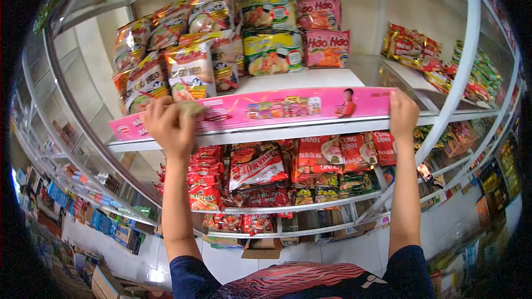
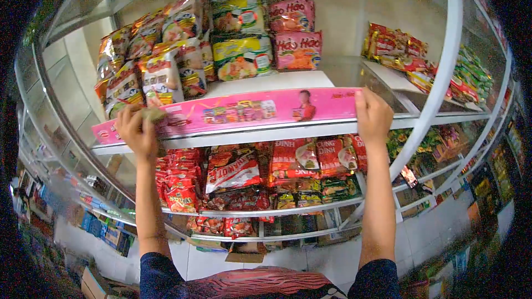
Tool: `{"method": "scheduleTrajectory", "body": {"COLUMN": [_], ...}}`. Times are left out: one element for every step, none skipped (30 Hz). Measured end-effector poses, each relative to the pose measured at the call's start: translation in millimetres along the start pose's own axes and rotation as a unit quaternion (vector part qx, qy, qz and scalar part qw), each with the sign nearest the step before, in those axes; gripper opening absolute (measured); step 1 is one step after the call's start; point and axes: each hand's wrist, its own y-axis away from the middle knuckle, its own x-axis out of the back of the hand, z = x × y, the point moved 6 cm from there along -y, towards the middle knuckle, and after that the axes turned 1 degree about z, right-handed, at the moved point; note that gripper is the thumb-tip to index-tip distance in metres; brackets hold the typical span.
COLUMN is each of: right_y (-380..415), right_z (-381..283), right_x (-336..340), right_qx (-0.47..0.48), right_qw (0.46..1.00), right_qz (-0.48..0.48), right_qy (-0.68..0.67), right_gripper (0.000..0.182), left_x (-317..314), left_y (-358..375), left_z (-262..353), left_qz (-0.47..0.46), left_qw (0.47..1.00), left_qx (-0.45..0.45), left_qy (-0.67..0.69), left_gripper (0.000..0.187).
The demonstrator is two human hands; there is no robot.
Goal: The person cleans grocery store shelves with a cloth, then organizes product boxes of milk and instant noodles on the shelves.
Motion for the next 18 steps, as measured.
{"method": "scheduleTrajectory", "body": {"right_y": [0.4,0.4,-0.2,-1.0,-1.3,0.1,0.7,1.1,0.7,1.2,1.9,0.8,-0.2,0.0,2.8,4.1,3.5,2.6], "right_z": [0.5,0.6,-0.5,-0.1,-0.3,1.1,3.5,4.9,5.4,3.8,3.3,3.3,3.7,1.2,-1.3,-0.3,0.6,1.7], "right_x": [0.4,-0.3,0.2,-3.4,-4.2,-1.2,-2.7,-2.2,1.4,1.5,1.2,0.4,0.3,1.7,3.6,2.4,1.8,2.3], "right_qx": [-0.003,-0.006,0.000,-0.002,0.012,0.024,0.011,-0.005,0.003,0.011,0.007,0.005,-0.002,0.023,0.048,0.039,0.032,0.027], "right_qw": [1.000,1.000,1.000,1.000,0.999,0.996,0.998,0.999,0.999,0.999,0.999,0.999,1.000,0.998,0.996,0.997,0.998,0.998], "right_qz": [0.000,0.000,0.015,0.016,0.043,0.072,0.040,0.016,0.027,0.034,0.032,0.028,0.030,0.050,0.068,0.062,0.062,0.063], "right_qy": [0.001,0.001,-0.007,-0.001,-0.023,-0.036,-0.043,-0.045,-0.032,-0.024,-0.018,-0.017,-0.005,-0.008,-0.012,-0.005,-0.005,-0.006], "right_gripper": [0.033,0.033,0.033,0.033,0.033,0.033,0.033,0.032,0.032,0.031,0.031,0.032,0.032,0.032,0.033,0.033,0.033,0.033], "left_x": [-11.3,-18.7,-28.2,-36.9,-47.5,-57.3,-64.5,-75.0,-86.5,-93.7,-102.8,-110.2,-123.5,-127.4,-129.4,-129.0,-127.6,-121.8], "left_y": [-4.7,-11.0,-13.5,-14.8,-15.2,-14.4,-13.9,-15.3,-18.7,-24.3,-26.2,-26.2,-19.8,-20.5,-19.1,-16.0,-14.7,-14.0], "left_z": [23.5,51.5,73.9,94.2,112.1,130.4,147.5,169.6,192.6,211.3,236.0,258.5,274.6,280.4,285.8,289.2,282.9,272.7], "left_qz": [-0.015,-0.052,-0.025,-0.007,-0.004,0.000,0.003,-0.033,-0.063,-0.055,-0.083,-0.110,-0.118,-0.121,-0.132,-0.143,-0.147,-0.150], "left_qw": [1.000,0.998,0.998,0.996,0.993,0.989,0.987,0.980,0.971,0.966,0.941,0.912,0.904,0.899,0.896,0.893,0.899,0.897], "left_qx": [-0.020,-0.018,-0.054,-0.090,-0.110,-0.130,-0.134,-0.158,-0.183,-0.190,-0.250,-0.307,-0.327,-0.329,-0.334,-0.338,-0.325,-0.323], "left_qy": [-0.013,-0.021,-0.005,0.011,0.035,0.066,0.094,0.119,0.142,0.168,0.212,0.250,0.249,0.261,0.262,0.262,0.256,0.262], "left_gripper": [0.025,0.028,0.029,0.027,0.026,0.024,0.024,0.024,0.025,0.025,0.025,0.025,0.023,0.023,0.023,0.023,0.024,0.024]}}
